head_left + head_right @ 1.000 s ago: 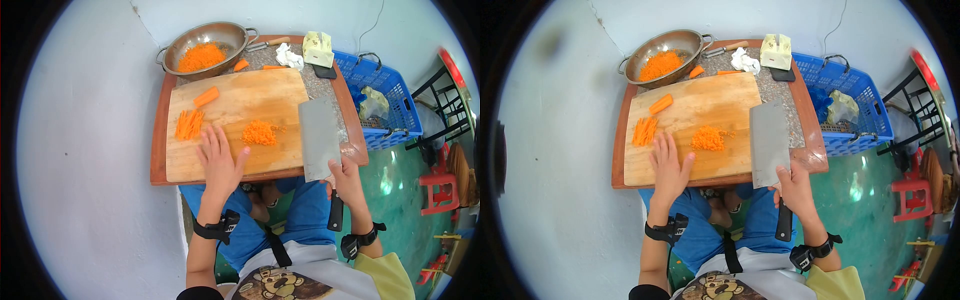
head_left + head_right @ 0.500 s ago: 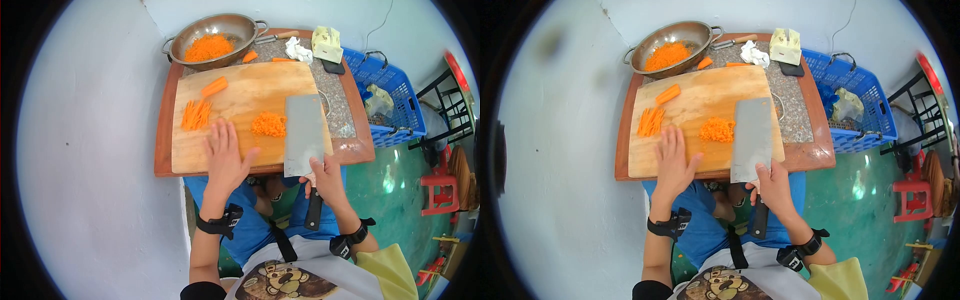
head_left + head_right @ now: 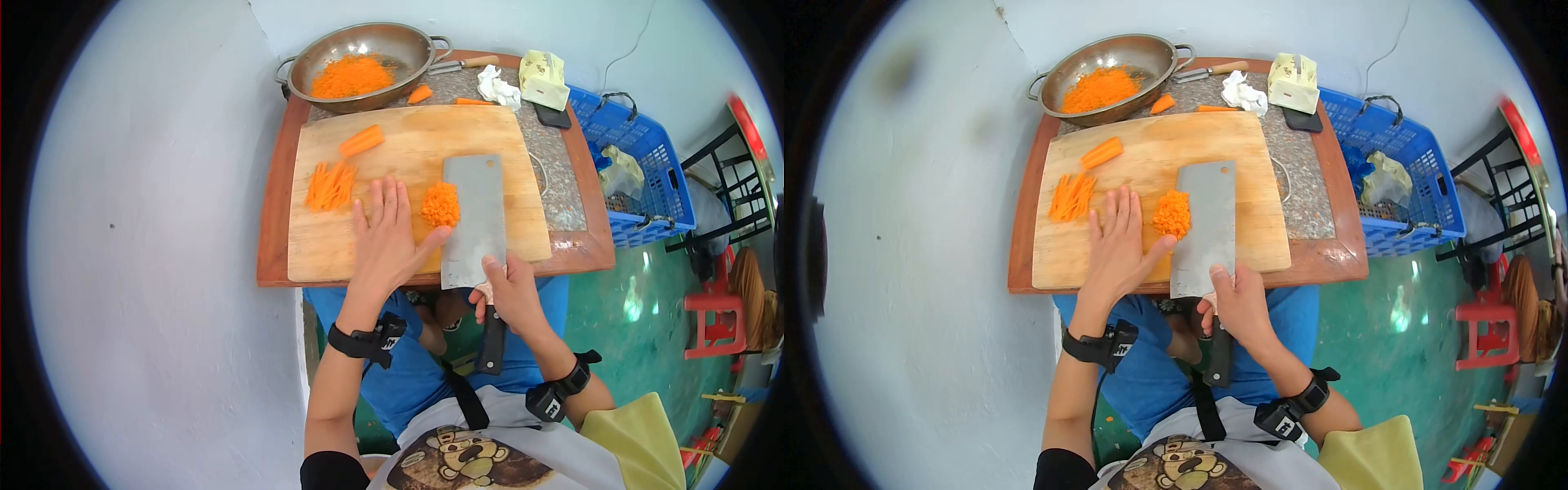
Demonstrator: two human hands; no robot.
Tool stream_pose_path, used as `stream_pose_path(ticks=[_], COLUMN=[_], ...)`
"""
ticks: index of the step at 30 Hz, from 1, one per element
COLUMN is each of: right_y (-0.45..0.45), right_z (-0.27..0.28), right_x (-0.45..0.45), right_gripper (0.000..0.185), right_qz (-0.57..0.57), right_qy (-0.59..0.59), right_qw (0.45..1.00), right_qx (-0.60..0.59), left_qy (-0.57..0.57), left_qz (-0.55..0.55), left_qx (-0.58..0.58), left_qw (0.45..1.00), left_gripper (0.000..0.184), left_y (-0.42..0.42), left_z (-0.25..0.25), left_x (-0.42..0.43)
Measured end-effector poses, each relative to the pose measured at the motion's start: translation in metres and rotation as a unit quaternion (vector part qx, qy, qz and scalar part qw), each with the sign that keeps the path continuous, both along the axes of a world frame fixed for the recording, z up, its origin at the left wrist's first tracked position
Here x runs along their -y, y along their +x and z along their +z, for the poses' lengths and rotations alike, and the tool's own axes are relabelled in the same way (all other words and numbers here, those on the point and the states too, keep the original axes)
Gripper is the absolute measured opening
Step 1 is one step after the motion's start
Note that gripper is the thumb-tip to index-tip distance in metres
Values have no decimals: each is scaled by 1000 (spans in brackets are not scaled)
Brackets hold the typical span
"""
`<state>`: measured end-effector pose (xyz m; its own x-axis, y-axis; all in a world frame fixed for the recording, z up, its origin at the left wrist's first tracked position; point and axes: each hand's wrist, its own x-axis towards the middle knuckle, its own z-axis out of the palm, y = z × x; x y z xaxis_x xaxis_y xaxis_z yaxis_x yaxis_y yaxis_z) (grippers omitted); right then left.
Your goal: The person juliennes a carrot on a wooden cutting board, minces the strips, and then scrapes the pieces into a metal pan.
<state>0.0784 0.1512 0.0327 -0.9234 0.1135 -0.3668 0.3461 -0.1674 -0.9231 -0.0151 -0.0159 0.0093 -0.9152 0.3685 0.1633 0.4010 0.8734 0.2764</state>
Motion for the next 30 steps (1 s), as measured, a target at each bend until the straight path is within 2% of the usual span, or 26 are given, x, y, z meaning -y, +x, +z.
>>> stream_pose_path(ticks=[2,8,10,14,17,19,26,29,30], right_y=[-1,-8,-10,-11,-12,-12,-11,-12,-12], right_z=[-2,-9,-7,-4,-6,-6,-9,-9,-9], right_x=[4,16,21,27,27,28,21,16,14], right_gripper=[24,26,26,25,25,23,25,25,24], right_qz=[3,47,55,45,54,42,56,63,67], right_qy=[2,-23,-14,-20,-30,-40,-69,-108,-125], right_qw=[1000,999,998,999,998,998,996,992,989], right_qx=[8,11,20,16,19,16,21,33,41], left_qy=[6,-1,50,62,67,55,39,92,184], left_qz=[-2,-40,-43,-45,-46,-59,-81,-91,-82], left_qx=[-13,37,49,64,64,80,89,95,78], left_qw=[1000,999,997,995,995,993,992,987,976], left_gripper=[97,91,100,100,99,91,89,88,78], left_y=[-2,-7,-10,-11,-11,-11,-11,-16,-18], left_z=[-1,5,3,4,5,9,18,26,27], left_x=[1,3,3,3,3,3,-3,-1,2])
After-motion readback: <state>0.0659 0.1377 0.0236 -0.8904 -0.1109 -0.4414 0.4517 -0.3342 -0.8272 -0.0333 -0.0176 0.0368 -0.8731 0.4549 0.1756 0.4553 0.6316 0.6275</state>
